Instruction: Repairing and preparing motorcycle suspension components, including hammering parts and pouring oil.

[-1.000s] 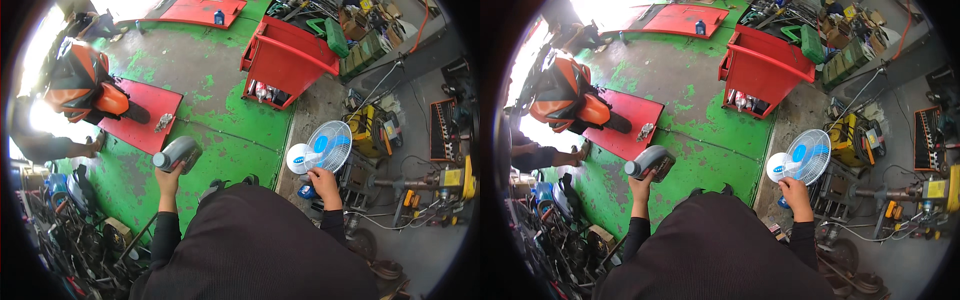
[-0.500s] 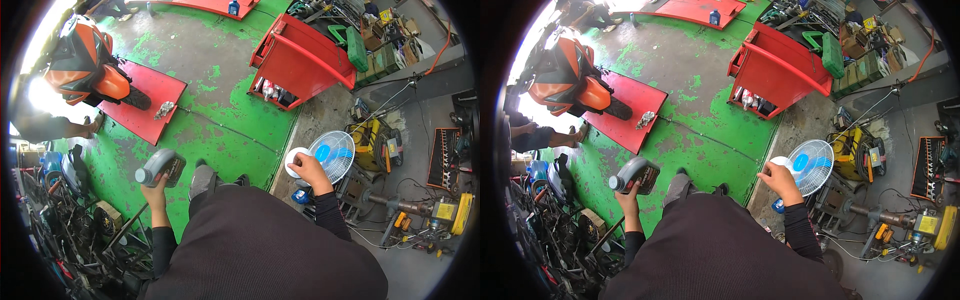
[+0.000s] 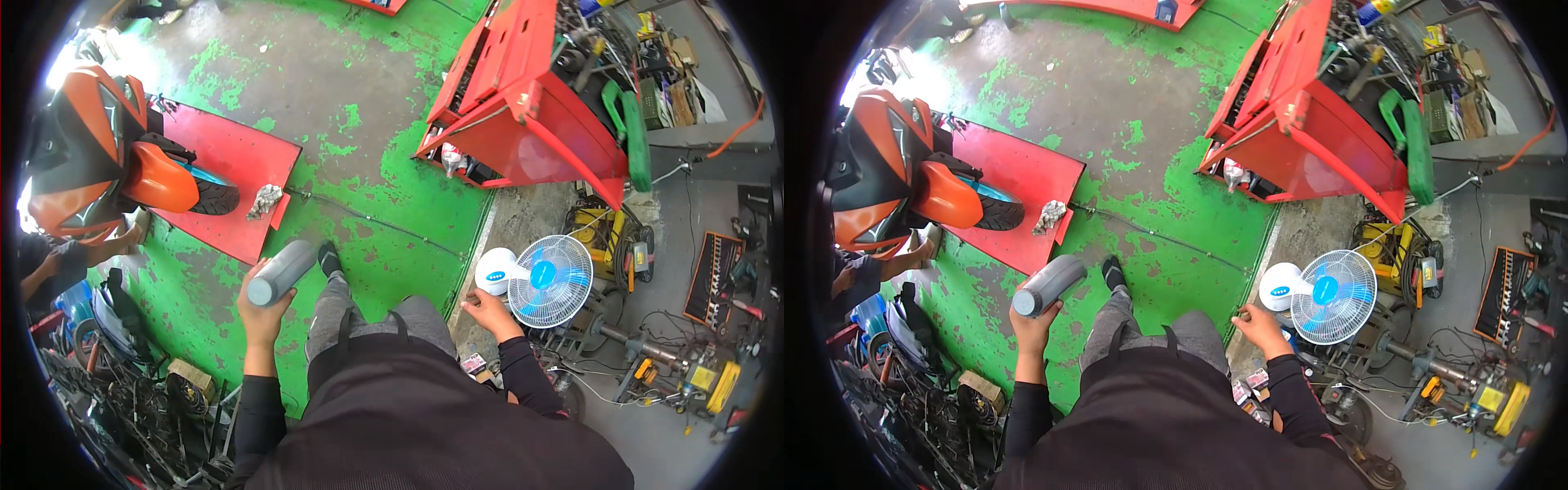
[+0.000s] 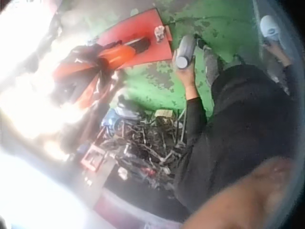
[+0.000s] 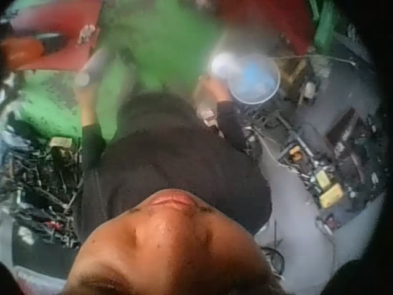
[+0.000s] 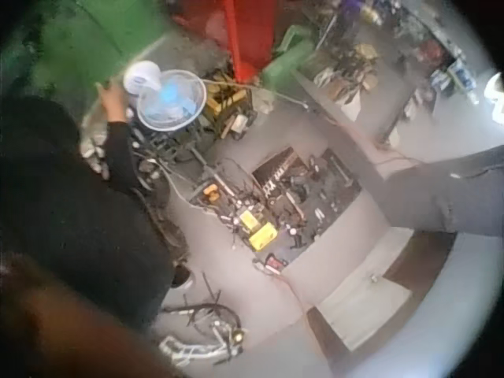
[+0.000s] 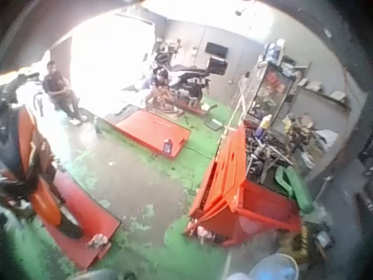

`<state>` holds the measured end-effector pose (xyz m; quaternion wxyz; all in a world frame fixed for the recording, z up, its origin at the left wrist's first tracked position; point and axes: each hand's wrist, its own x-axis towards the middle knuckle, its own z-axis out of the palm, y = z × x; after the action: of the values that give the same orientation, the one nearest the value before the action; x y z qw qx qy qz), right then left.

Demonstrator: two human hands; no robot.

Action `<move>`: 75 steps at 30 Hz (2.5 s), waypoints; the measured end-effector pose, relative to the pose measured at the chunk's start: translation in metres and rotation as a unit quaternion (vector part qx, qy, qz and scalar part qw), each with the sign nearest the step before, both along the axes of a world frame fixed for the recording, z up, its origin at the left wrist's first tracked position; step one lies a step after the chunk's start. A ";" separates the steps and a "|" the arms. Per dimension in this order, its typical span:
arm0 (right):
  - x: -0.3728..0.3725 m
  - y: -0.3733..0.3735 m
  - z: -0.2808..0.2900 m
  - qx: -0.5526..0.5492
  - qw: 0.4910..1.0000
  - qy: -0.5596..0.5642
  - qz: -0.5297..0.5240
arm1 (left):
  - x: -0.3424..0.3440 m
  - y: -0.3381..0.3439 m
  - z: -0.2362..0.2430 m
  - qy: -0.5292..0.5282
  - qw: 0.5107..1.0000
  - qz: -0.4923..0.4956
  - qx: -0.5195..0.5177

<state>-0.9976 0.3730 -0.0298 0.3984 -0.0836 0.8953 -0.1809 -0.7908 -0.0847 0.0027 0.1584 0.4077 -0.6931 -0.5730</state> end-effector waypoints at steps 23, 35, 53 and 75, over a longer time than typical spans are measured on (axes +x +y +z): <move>-0.221 -0.175 -0.154 0.005 0.988 -0.134 -0.077 | -0.278 -0.126 -0.158 0.041 0.995 -0.087 -0.016; -0.260 -0.200 -0.379 0.180 0.918 -0.236 -0.264 | -0.411 -0.251 -0.387 0.008 0.968 -0.242 -0.067; -0.233 -0.168 -0.399 0.241 0.875 -0.333 -0.255 | -0.439 -0.247 -0.456 -0.031 0.946 -0.324 0.011; -0.499 0.075 -0.642 -0.067 0.894 0.023 -0.442 | -0.457 -0.198 -0.546 0.015 0.918 -0.389 -0.075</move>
<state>-1.4963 0.4480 -0.6719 0.2502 0.2903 0.8343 -0.3964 -1.2478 -0.2824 -0.5433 -0.0364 0.0842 -0.8353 -0.5420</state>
